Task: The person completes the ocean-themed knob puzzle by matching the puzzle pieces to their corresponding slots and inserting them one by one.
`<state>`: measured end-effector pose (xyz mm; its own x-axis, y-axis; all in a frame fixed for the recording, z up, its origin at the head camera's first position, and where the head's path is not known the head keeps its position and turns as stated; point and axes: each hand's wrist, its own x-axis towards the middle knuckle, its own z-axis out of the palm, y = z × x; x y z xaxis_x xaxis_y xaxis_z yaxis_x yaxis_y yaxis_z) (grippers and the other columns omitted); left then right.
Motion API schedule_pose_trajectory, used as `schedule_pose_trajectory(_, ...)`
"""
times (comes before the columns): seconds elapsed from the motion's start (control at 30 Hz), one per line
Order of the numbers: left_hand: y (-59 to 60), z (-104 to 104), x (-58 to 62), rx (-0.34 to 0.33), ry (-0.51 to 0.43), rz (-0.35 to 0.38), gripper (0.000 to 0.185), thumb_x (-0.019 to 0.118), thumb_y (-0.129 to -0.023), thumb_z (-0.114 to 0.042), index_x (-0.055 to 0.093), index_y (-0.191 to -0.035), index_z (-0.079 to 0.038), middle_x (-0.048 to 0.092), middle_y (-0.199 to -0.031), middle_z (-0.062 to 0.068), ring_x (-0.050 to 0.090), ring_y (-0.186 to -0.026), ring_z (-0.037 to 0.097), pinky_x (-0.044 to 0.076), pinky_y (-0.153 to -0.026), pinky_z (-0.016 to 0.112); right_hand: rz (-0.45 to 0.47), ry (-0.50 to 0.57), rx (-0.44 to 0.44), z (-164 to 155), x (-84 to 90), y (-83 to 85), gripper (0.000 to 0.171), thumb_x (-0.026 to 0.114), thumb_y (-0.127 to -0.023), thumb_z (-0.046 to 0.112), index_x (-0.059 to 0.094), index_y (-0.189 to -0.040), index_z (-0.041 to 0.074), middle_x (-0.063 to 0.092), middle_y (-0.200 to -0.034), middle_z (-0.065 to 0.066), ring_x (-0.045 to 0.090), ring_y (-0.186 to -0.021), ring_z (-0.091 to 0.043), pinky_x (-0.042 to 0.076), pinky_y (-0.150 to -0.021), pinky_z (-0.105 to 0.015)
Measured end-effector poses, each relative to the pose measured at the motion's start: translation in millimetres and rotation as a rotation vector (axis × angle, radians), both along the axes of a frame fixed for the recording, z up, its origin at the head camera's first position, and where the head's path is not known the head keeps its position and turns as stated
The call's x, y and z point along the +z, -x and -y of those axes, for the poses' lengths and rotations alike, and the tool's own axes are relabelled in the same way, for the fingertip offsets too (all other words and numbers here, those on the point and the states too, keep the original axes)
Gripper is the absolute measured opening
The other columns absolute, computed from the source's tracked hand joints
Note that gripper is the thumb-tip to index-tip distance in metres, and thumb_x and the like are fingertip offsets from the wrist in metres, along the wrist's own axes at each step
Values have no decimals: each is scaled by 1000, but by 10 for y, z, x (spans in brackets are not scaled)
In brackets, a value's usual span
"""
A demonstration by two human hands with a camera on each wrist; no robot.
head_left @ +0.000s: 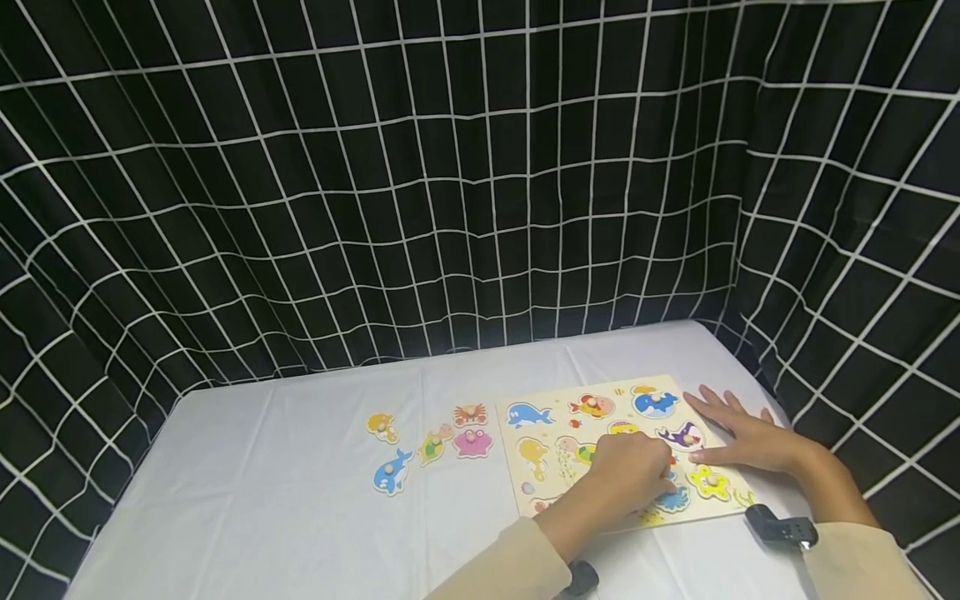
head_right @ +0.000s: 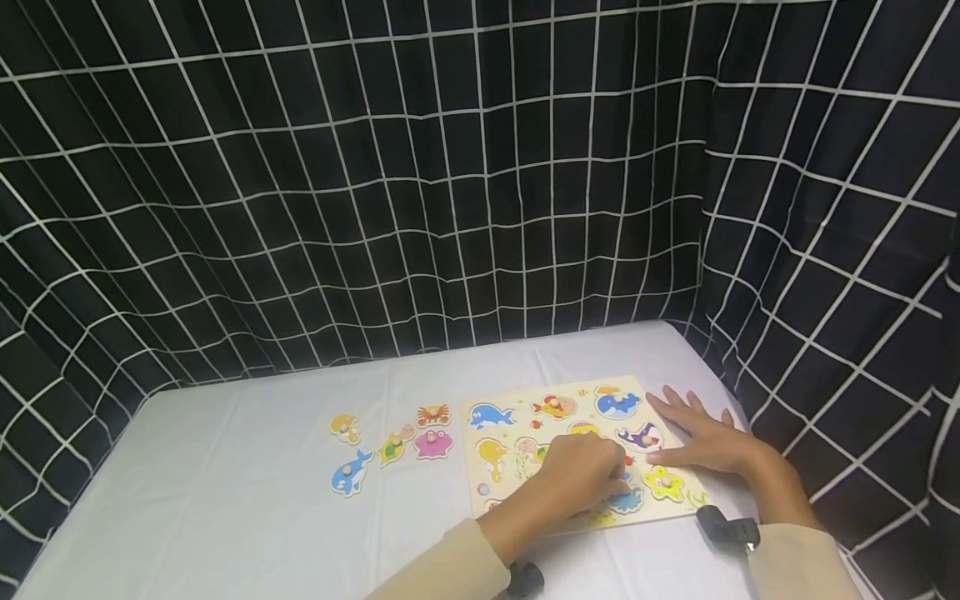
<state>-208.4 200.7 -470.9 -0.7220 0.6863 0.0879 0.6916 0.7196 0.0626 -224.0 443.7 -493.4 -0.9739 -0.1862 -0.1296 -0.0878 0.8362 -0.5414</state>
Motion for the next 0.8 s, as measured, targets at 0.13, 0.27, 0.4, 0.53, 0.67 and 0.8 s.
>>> schedule_pose_trajectory(0.13,-4,0,9,6,0,-1,18,78,-83,-51,74,-90,-35,64,-69,-22,45,-55,-3,37,-55,19,0,3,1,1,-1,8,98,77,-84,48,27,-159,10,5,-164,-30,-9,-147,-56,-13,-103,-80)
schedule_pose_trajectory(0.27,3,7,-12,9,-8,14,17,77,-83,-51,74,-88,-35,62,-68,-22,46,-55,-3,37,-55,19,-5,9,2,-2,-19,11,98,77,-83,48,27,-159,10,5,-164,-30,-9,-147,-56,-13,-102,-80)
schedule_pose_trajectory(0.4,17,45,-52,25,-31,74,14,77,-85,-50,74,-86,-36,59,-67,-23,47,-59,-3,39,-59,22,-6,15,10,16,-27,18,97,78,-83,47,28,-159,10,6,-164,-29,-9,-147,-56,-13,-102,-79)
schedule_pose_trajectory(0.53,35,122,-54,39,-59,175,14,75,-87,-50,76,-95,-38,66,-81,-25,53,-70,-4,44,-70,23,-7,20,16,34,-16,9,97,78,-84,46,27,-159,9,5,-164,-31,-9,-146,-58,-13,-102,-80)
schedule_pose_trajectory(0.67,53,230,7,3,-55,236,23,74,-87,-53,76,-107,-41,70,-102,-27,59,-92,-6,48,-87,25,-7,23,16,31,5,-3,97,77,-84,46,27,-159,9,4,-163,-32,-10,-146,-58,-14,-101,-80)
schedule_pose_trajectory(0.8,86,385,88,-69,-40,206,30,72,-89,-54,73,-117,-42,69,-112,-28,60,-100,-8,45,-90,21,-12,29,21,27,15,-6,97,77,-84,45,27,-159,7,5,-163,-32,-10,-146,-59,-14,-101,-80)
